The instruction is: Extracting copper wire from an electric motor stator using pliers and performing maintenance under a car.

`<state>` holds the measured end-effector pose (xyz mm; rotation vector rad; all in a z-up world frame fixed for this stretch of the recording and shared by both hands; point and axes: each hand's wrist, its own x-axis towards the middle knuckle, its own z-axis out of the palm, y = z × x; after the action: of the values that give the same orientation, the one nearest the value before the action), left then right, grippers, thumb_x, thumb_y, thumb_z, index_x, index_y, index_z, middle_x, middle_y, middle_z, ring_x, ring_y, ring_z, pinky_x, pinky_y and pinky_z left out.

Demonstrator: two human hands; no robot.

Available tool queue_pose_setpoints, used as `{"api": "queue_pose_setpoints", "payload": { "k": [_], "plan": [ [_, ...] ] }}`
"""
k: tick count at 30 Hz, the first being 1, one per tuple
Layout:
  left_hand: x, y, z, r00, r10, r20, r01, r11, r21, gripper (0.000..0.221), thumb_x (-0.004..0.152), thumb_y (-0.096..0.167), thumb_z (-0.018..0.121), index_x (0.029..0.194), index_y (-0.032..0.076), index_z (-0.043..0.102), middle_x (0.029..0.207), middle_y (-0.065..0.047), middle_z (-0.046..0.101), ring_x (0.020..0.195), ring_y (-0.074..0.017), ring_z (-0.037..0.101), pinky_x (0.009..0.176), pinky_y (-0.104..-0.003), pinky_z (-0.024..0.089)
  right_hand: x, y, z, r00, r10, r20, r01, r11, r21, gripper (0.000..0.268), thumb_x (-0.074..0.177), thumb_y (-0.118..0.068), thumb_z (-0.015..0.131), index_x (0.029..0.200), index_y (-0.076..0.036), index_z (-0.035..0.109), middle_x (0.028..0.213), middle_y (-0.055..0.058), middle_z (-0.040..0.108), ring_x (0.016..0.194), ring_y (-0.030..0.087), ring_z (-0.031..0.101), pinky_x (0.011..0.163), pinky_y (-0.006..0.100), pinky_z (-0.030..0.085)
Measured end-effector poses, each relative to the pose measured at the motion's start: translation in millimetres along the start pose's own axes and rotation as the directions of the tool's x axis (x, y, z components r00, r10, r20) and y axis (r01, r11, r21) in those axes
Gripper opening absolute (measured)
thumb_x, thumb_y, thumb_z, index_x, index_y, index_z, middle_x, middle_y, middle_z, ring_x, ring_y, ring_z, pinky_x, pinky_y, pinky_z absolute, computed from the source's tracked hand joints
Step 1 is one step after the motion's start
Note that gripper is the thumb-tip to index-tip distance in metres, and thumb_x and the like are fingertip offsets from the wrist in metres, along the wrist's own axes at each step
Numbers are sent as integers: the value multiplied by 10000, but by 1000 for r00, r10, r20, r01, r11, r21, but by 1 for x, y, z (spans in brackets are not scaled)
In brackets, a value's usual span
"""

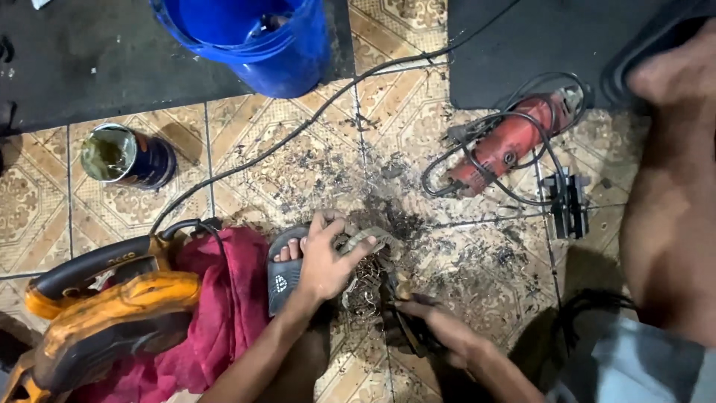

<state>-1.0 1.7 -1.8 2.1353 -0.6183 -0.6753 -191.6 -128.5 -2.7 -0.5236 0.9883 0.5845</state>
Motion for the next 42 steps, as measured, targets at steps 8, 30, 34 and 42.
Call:
{"api": "queue_pose_setpoints", "payload": {
  "k": [8, 30, 34, 42],
  "plan": [
    [0, -4, 2, 1000, -22, 3, 22, 1000, 15, 626, 778, 643, 637, 932, 36, 647, 1328, -158, 462, 1269, -339, 457, 993, -625, 460, 8, -4, 0, 999, 18, 38, -19, 999, 47, 421, 1012, -199, 518, 1322, 77, 589, 1189, 274, 739, 860, 311, 723, 632, 324, 572],
    [4, 26, -4, 999, 19, 36, -20, 1000, 13, 495, 815, 508, 727, 930, 29, 677, 1285, -228, 477, 1235, -458, 574, 1027, -577, 527, 54, 17, -14, 620, -721, 310, -35, -420, -907, 158, 851, -125, 591, 994, -66, 621, 932, 168, 632, 738, 413, 734, 534, 489, 623],
    [5, 5, 6, 999, 30, -15, -29, 1000, 9, 486, 818, 511, 763, 920, 44, 682, 1238, -199, 493, 1220, -469, 591, 1021, -549, 541, 49, 2, -12, 788, -517, 334, 378, -21, -926, 453, 909, -378, 609, 813, 62, 665, 819, 345, 696, 794, 539, 691, 755, 622, 570],
    [1, 15, 2, 999, -40, -11, 40, 997, 59, 479, 825, 552, 711, 927, 84, 695, 1271, -162, 494, 1250, -440, 563, 1061, -592, 450, -39, 6, -7, 911, -379, -165, -138, 97, -986, 523, 867, -393, 679, 1350, -194, 654, 1175, 216, 710, 1073, 402, 726, 887, 531, 603]
  ]
}}
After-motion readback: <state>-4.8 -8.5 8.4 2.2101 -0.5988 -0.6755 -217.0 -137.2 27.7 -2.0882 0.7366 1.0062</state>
